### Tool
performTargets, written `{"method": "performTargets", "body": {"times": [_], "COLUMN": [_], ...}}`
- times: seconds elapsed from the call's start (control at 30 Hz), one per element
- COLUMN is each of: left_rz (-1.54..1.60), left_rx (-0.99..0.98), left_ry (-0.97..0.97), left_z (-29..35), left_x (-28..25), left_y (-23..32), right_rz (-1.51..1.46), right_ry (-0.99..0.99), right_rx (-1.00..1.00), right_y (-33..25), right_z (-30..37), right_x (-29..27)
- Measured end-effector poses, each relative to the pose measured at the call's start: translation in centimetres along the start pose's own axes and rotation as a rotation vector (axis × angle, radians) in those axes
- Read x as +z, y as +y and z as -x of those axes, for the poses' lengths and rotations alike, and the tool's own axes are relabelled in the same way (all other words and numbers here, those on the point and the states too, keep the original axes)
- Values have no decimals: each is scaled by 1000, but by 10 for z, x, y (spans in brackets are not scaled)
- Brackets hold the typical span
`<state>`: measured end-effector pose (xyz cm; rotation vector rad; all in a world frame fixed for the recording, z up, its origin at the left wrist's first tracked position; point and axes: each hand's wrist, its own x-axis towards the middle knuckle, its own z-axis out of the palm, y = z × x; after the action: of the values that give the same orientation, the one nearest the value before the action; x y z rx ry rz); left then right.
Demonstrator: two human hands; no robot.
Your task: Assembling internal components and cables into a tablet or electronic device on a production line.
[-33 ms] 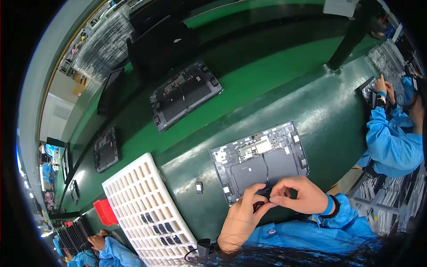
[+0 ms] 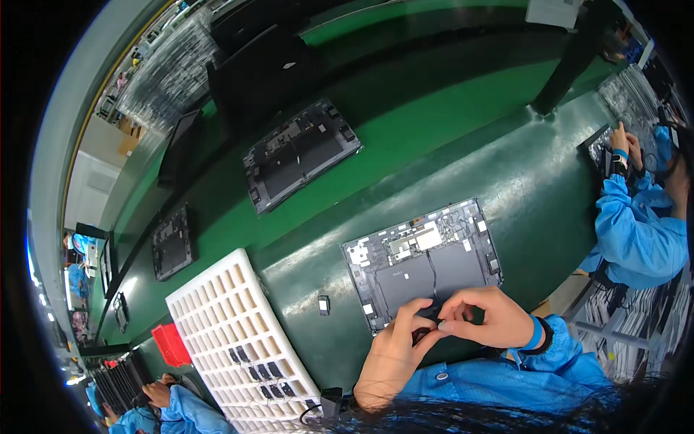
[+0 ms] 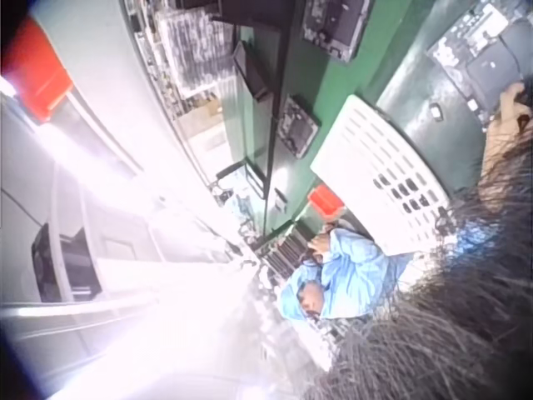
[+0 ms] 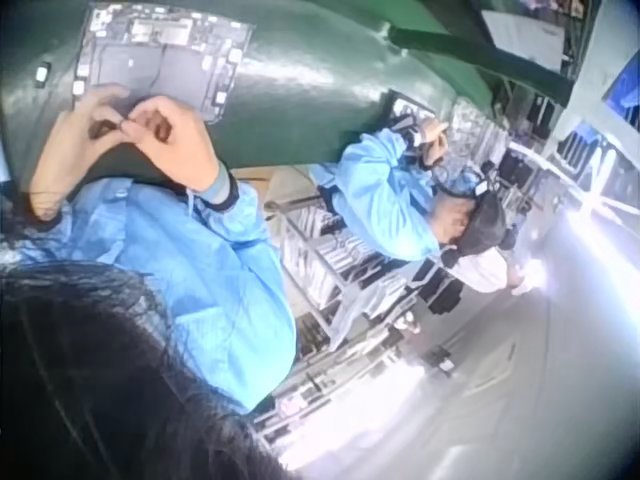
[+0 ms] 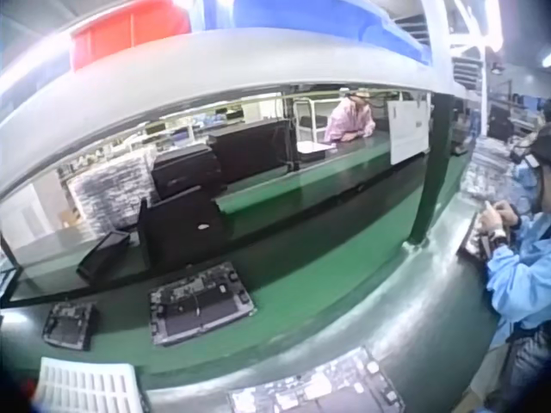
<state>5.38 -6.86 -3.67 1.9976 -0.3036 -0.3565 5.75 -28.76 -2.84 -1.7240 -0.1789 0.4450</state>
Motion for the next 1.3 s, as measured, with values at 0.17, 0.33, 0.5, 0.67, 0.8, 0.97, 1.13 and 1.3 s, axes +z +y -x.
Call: {"method": "performTargets", "body": {"times": [0.17,0.33,0.5,0.67,0.8,0.97,1.13,1.3], "left_rz": [10,177,330,534,528,496,477,484], "left_rx": [-44,-20,-43,-36,-48,-72,-83,-63], "left_ry": [-40,86,166,266,337,331,277,309], "left_z": [-5,-18,-33,-42,-46,-50,-51,-52], "left_x": [-3,-3,-6,-3,-1,-5,-8,-6], "left_y": [4,-6,-5,-9,-15,-14,-16,-16], "right_rz": [59,-113,-240,-226,-248,-308,-25,57], "right_ry": [4,150,222,229,271,343,232,241], "right_rx": [-5,19,-1,-41,32,9,-52,-172], "right_y": [2,2,-8,-8,-5,-1,-6,-8], "right_z": [-5,-14,-32,-47,-51,-54,-57,-62], "right_x": [-3,2,3,3,2,-9,-17,-13]}}
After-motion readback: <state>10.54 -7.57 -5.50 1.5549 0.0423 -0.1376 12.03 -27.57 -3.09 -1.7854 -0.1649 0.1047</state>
